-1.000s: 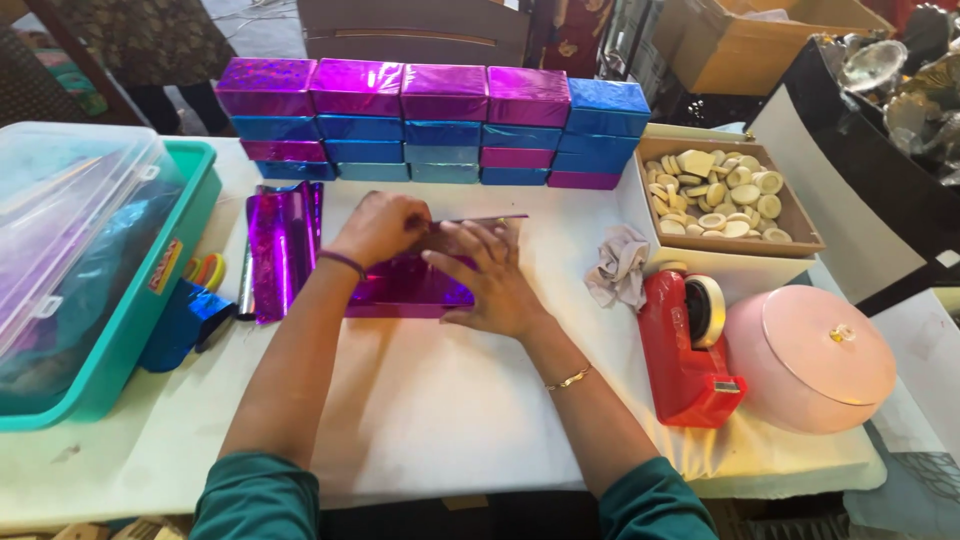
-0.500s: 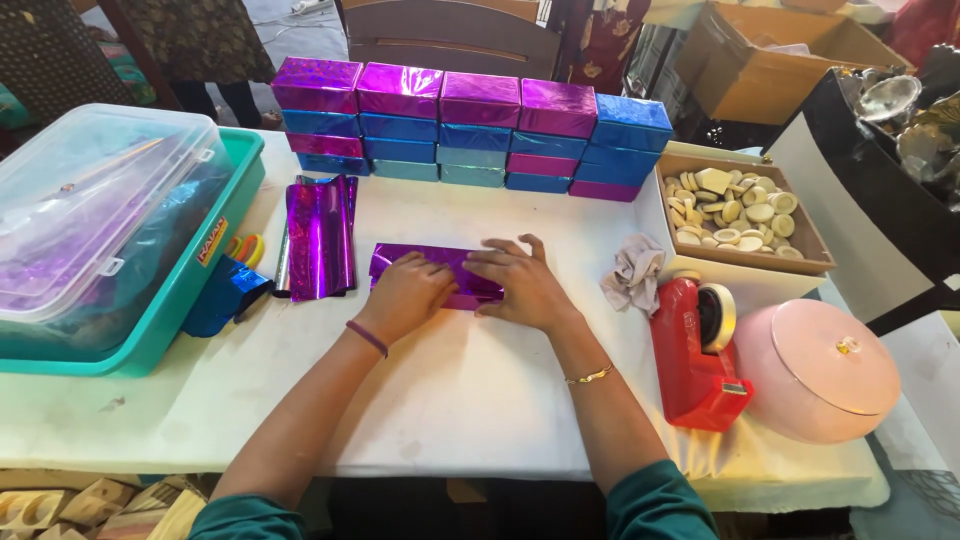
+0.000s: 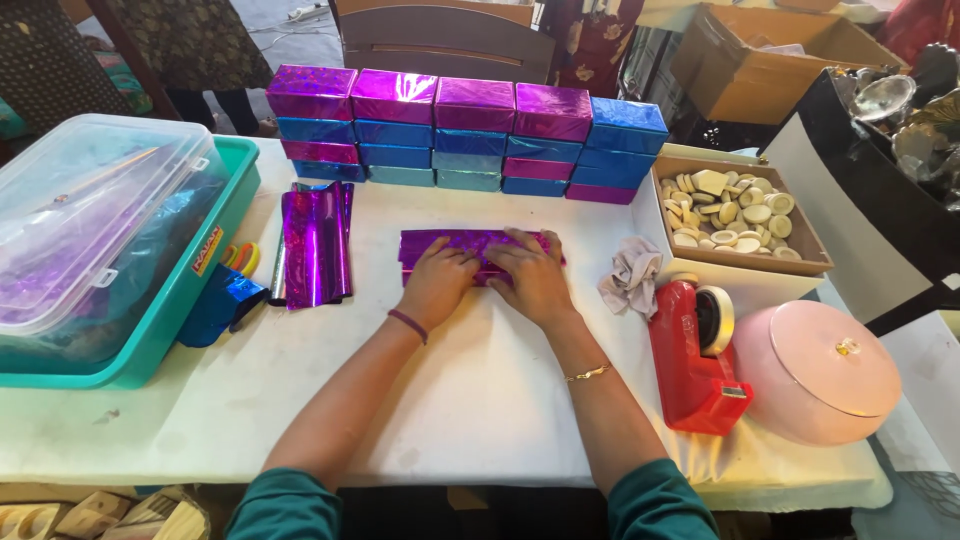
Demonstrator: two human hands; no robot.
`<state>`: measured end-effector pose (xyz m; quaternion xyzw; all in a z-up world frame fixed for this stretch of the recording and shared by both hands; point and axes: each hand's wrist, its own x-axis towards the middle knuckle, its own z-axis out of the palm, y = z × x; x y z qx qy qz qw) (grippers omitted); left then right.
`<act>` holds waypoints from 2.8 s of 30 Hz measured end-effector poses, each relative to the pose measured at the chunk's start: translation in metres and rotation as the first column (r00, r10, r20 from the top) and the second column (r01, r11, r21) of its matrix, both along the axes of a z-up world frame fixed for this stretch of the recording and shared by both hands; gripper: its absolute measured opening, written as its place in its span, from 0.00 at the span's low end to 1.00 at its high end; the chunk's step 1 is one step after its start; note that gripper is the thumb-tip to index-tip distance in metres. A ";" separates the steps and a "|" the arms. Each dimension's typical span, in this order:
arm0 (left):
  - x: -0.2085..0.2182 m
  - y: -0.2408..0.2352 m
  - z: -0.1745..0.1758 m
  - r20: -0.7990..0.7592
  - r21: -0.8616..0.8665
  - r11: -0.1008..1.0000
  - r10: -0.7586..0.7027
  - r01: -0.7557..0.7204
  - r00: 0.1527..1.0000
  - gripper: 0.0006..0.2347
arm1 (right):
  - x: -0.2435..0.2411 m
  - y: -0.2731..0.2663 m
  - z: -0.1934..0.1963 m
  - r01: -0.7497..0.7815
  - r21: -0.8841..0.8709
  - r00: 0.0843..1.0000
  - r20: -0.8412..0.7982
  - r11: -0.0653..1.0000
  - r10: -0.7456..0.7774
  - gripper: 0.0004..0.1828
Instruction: The person wraps a small rectangular box with shiny purple wrapping paper on a white table. They fold the paper around the box, secure the edges with clear tape from a red dispenser, and then place the finished gift on a stack of other wrapped boxes.
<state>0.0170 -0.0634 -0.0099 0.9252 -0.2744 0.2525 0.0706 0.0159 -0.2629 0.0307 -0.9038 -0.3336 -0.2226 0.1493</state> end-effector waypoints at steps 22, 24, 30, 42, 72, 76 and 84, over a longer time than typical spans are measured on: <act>-0.009 0.024 0.006 -0.008 -0.248 0.969 0.010 -0.012 1.000 0.19 | 0.008 0.005 -0.014 0.005 0.121 0.996 0.089 0.993 -0.016 0.09; -0.010 0.022 0.006 0.010 -0.228 0.973 0.042 -0.039 0.999 0.17 | 0.008 0.006 -0.015 0.008 0.135 0.995 0.096 0.991 -0.021 0.10; -0.011 0.013 0.010 0.066 -0.209 0.976 0.074 -0.059 0.995 0.13 | 0.011 0.011 -0.020 0.064 0.154 0.986 0.140 0.986 -0.086 0.09; -0.007 0.009 0.005 0.071 -0.236 0.968 0.109 -0.089 0.991 0.08 | 0.003 0.008 -0.004 0.024 0.220 0.980 0.187 0.975 -0.067 0.09; -0.007 0.011 -0.001 0.098 -0.278 0.960 0.071 -0.042 0.993 0.09 | -0.162 -0.251 0.026 0.852 0.128 0.501 -0.485 0.508 -0.717 0.14; -0.007 0.011 0.002 0.089 -0.268 0.962 0.071 -0.045 0.994 0.09 | -0.180 -0.227 0.030 0.814 0.211 0.580 -0.342 0.541 -0.739 0.11; -0.010 0.011 0.004 0.102 -0.244 0.969 0.071 -0.044 0.992 0.09 | -0.192 -0.232 0.028 0.770 0.403 0.638 -0.452 0.495 -0.624 0.08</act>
